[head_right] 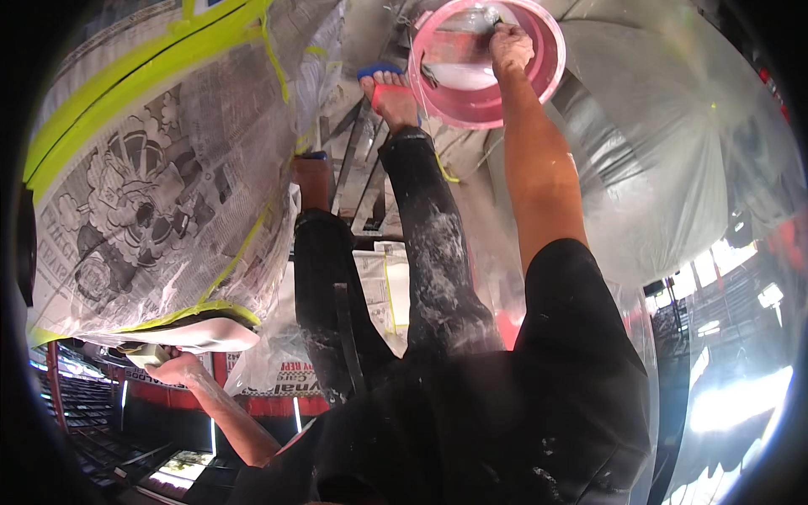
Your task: The person sands a white car part, likely a fender, using a sanding block and a pink cloth. They repeatedly rub the surface, wipe it with the cloth, and occasionally dip the sanding block into a pink bucket of water.
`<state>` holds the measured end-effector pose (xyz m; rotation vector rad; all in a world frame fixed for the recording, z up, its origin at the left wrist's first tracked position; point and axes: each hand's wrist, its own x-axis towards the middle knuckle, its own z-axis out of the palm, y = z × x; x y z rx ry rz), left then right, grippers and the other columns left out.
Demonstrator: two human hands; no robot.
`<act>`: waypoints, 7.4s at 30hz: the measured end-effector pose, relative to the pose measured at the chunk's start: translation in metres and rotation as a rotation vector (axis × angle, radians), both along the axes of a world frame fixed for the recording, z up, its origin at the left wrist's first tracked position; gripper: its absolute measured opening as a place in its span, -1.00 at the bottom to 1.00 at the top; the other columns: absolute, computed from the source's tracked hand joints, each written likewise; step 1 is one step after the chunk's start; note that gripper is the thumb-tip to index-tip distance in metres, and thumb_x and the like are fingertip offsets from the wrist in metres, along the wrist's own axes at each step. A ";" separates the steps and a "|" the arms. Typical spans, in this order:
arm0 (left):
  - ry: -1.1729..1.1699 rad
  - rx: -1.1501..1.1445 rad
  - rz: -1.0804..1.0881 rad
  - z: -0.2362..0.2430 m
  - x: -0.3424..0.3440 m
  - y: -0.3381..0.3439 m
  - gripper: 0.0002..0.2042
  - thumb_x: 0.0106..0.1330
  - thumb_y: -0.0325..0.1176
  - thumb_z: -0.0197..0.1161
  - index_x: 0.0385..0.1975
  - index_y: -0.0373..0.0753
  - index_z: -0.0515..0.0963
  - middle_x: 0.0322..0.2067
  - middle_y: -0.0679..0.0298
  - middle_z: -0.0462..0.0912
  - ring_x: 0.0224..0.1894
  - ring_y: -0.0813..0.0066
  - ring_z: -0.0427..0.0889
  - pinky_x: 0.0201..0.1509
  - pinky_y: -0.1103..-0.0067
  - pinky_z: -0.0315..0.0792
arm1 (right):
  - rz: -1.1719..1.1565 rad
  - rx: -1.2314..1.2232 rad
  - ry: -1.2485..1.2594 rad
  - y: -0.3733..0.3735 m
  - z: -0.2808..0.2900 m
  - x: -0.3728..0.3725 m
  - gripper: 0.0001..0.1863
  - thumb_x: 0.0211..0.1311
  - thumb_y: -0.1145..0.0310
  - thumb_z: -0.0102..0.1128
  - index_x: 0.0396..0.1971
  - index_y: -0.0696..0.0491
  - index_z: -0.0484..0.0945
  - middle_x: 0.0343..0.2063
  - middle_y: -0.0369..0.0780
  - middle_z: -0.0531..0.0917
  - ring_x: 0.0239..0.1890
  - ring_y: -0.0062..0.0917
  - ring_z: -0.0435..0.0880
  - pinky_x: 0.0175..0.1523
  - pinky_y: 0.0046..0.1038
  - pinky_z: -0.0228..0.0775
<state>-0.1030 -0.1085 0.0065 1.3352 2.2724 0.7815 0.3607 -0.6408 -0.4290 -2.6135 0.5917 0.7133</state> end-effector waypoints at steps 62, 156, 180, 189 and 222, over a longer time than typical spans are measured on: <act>-1.558 -0.124 -0.132 0.169 0.098 -0.166 -0.41 0.47 -0.31 0.27 0.44 -0.28 0.27 0.39 0.18 0.33 0.48 0.38 0.23 0.43 0.42 0.21 | 0.226 1.183 0.867 0.383 0.596 -0.211 -0.82 0.59 0.37 -0.07 -0.20 0.05 0.53 -0.34 -0.26 0.70 -0.37 -0.57 0.69 -0.24 -0.49 0.57; -1.593 0.036 0.401 0.204 0.004 -0.098 -0.77 0.44 -0.49 0.30 0.05 -0.21 0.55 -0.09 0.34 0.66 -0.10 0.56 0.66 -0.03 0.59 0.55 | 1.790 1.116 0.285 0.463 0.651 -0.298 -0.19 0.28 0.26 0.36 0.49 0.14 0.26 0.04 0.07 0.50 0.05 -0.09 0.50 0.15 -0.20 0.42; -1.376 -0.121 0.242 0.246 0.044 -0.103 -0.71 0.52 -0.33 0.27 0.16 -0.18 0.51 -0.02 0.41 0.65 -0.03 0.61 0.62 0.03 0.51 0.55 | 1.785 0.983 0.179 0.453 0.676 -0.260 -0.06 0.24 0.24 0.49 0.53 0.14 0.17 0.10 0.02 0.50 0.02 -0.21 0.52 0.17 -0.25 0.41; -1.394 -0.088 -0.048 0.204 0.043 -0.111 -0.58 0.58 -0.36 0.14 0.36 -0.26 0.32 0.15 0.30 0.55 0.14 0.59 0.52 0.25 0.50 0.47 | 0.828 0.923 1.055 0.479 0.639 -0.240 -0.41 0.25 0.41 0.50 0.24 0.20 0.45 -0.21 -0.28 0.65 -0.25 -0.69 0.62 -0.19 -0.61 0.45; -1.365 -0.087 0.138 0.170 0.047 -0.077 -0.73 0.52 -0.29 0.25 0.09 -0.30 0.55 -0.10 0.39 0.65 -0.07 0.69 0.56 0.02 0.63 0.49 | 1.811 0.851 0.093 0.467 0.632 -0.275 -0.12 0.21 0.21 0.49 0.40 0.29 0.25 0.06 0.09 0.51 0.13 -0.07 0.49 0.17 -0.15 0.44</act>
